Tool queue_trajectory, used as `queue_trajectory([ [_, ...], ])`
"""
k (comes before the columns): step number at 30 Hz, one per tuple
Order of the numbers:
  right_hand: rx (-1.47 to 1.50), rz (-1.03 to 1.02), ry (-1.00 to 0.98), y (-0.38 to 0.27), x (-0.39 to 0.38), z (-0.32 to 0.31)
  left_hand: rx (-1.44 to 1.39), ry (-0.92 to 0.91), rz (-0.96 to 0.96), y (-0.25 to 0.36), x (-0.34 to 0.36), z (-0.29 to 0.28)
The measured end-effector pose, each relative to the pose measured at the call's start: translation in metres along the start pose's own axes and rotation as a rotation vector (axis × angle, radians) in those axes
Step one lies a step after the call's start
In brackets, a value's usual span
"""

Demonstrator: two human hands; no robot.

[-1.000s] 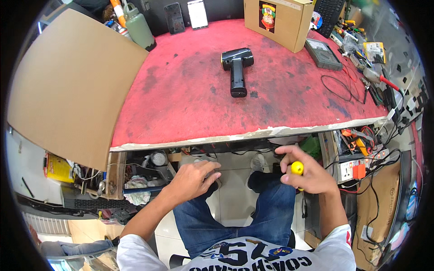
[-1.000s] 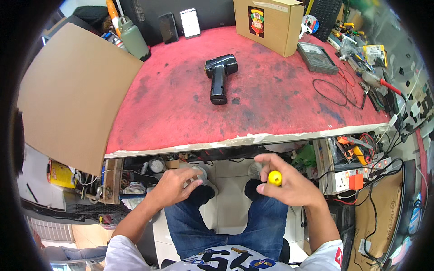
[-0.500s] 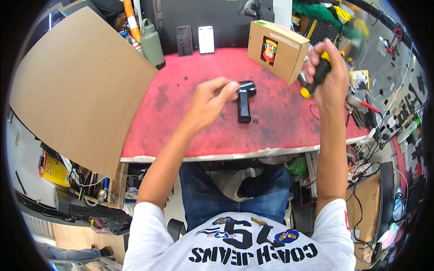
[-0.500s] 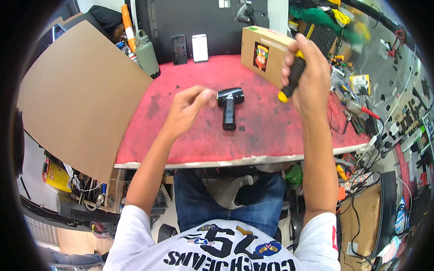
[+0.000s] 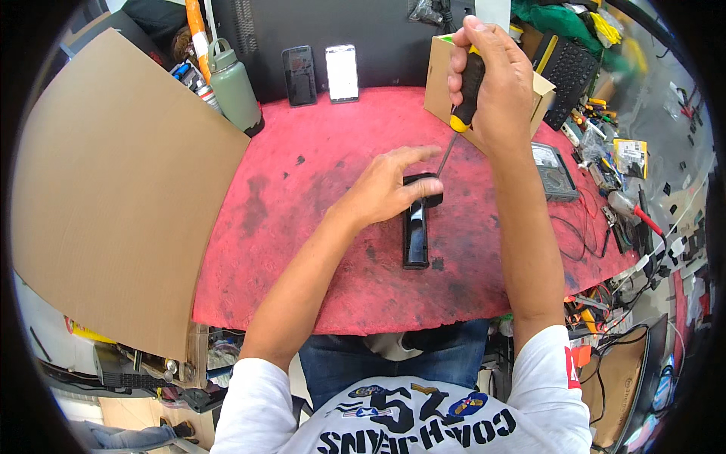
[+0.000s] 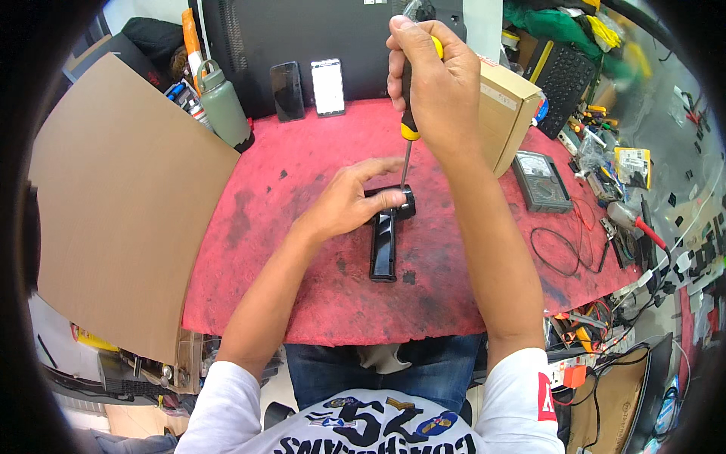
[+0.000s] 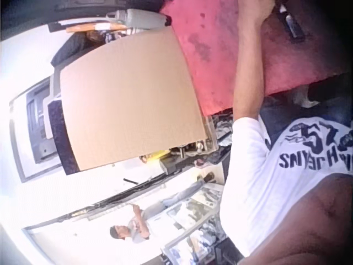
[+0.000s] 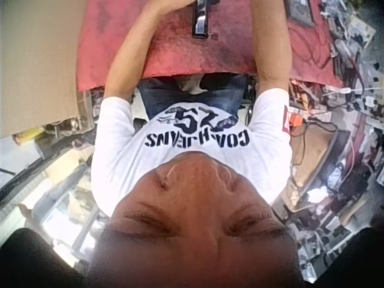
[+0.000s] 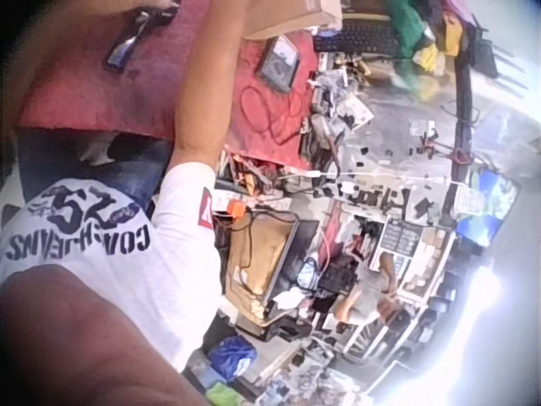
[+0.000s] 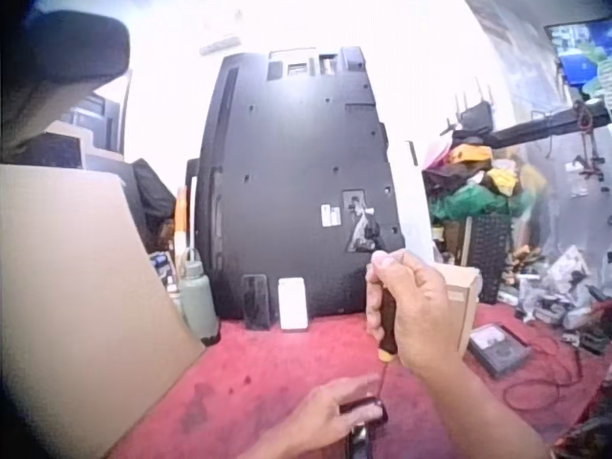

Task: The person unscrews the handle of an infrared thermometer using a screwdriver, removes the screws, opens the casing, and checks the internal wiring.

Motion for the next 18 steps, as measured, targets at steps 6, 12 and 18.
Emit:
queue_trajectory([
  [6, -0.054, 0.038, -0.01, 0.009, -0.008, 0.004, 0.181, -0.21, -0.179, -0.017, -0.009, 0.014],
  [12, -0.804, -0.394, -0.076, -0.026, -0.015, 0.02, 0.266, -0.16, -0.266, -0.017, -0.01, 0.015],
  [18, -0.559, -0.167, -0.205, -0.023, -0.016, 0.019, -0.098, 0.212, 0.004, 0.011, 0.001, 0.011],
])
Point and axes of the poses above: each hand's wrist, its own x-axis towards the middle knuckle, its own z-axis out of the palm, y = z × x, the point moved 8 cm from there along x, towards the middle knuckle, and after that the axes turned 8 degrees about -y, right-handed, at the moved point
